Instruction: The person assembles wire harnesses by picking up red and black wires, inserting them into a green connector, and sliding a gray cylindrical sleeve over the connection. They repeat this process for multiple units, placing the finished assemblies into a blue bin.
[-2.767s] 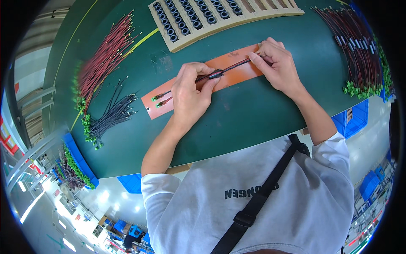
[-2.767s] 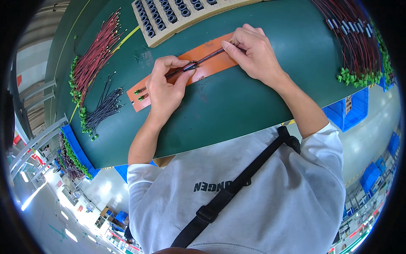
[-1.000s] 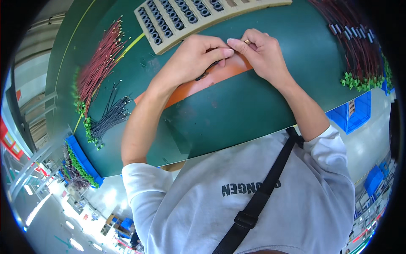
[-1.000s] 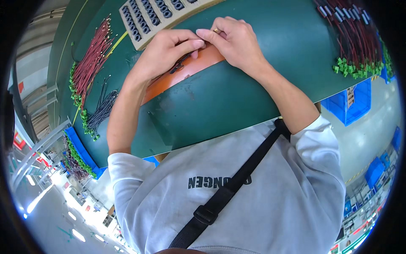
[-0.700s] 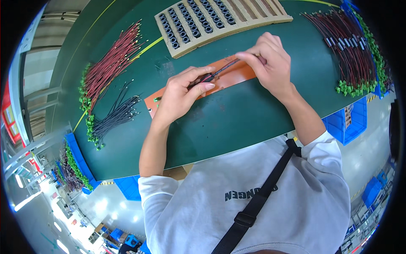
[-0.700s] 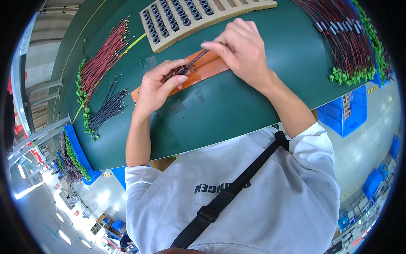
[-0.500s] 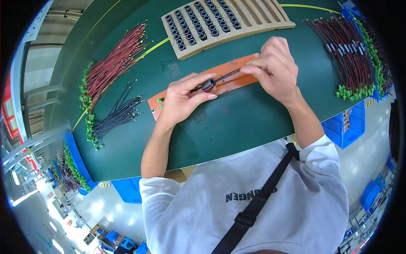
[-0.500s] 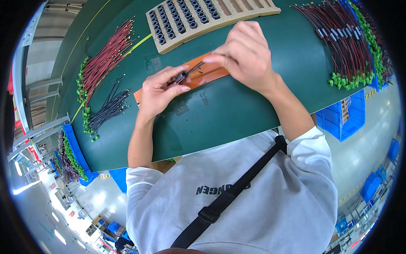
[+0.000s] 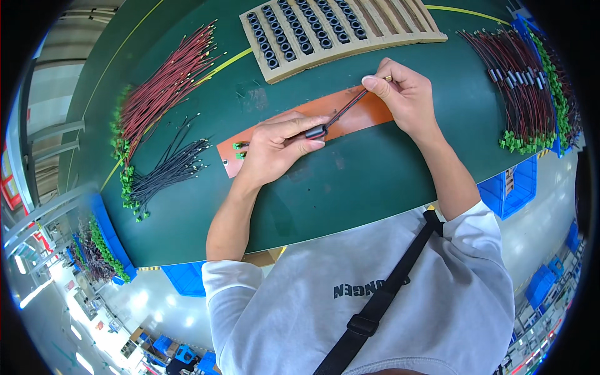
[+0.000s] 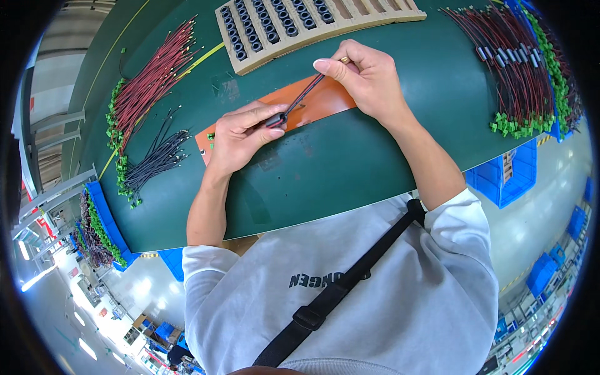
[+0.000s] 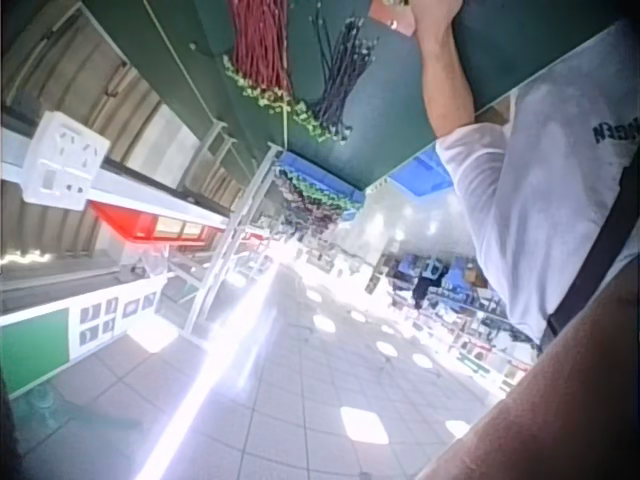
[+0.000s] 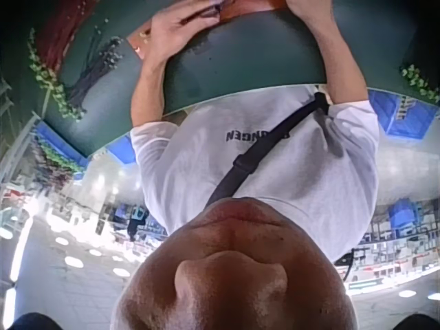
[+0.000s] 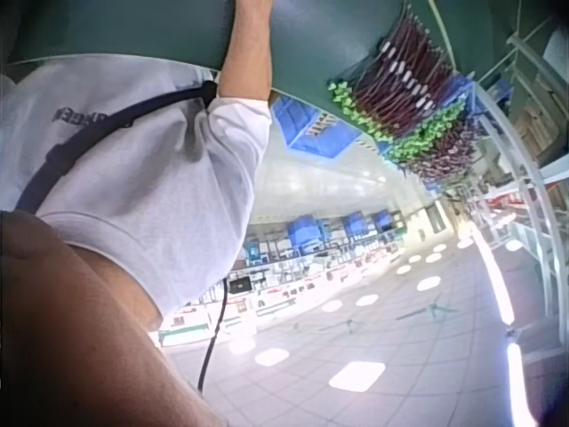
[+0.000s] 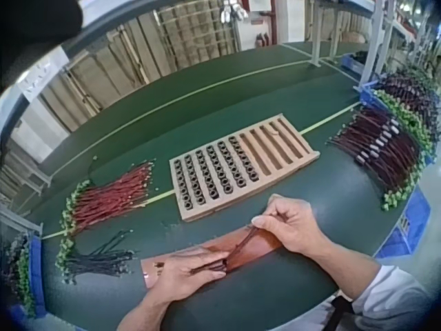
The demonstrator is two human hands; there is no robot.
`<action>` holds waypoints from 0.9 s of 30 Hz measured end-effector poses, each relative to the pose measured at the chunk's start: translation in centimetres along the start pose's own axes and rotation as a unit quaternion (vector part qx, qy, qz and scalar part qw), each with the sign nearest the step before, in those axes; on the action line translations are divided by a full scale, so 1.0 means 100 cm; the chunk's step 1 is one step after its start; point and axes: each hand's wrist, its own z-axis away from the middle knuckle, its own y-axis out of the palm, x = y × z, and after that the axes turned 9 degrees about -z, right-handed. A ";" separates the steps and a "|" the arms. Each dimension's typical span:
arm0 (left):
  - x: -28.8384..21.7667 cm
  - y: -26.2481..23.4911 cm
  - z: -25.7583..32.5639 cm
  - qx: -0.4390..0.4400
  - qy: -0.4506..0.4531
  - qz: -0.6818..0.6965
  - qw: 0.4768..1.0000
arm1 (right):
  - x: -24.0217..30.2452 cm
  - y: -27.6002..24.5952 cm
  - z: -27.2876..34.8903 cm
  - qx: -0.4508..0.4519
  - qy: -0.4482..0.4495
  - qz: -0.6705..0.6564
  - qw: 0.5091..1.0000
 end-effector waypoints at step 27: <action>0.015 0.015 0.001 -0.050 -0.070 0.068 0.994 | 0.025 0.024 -0.001 0.075 0.149 -0.199 0.966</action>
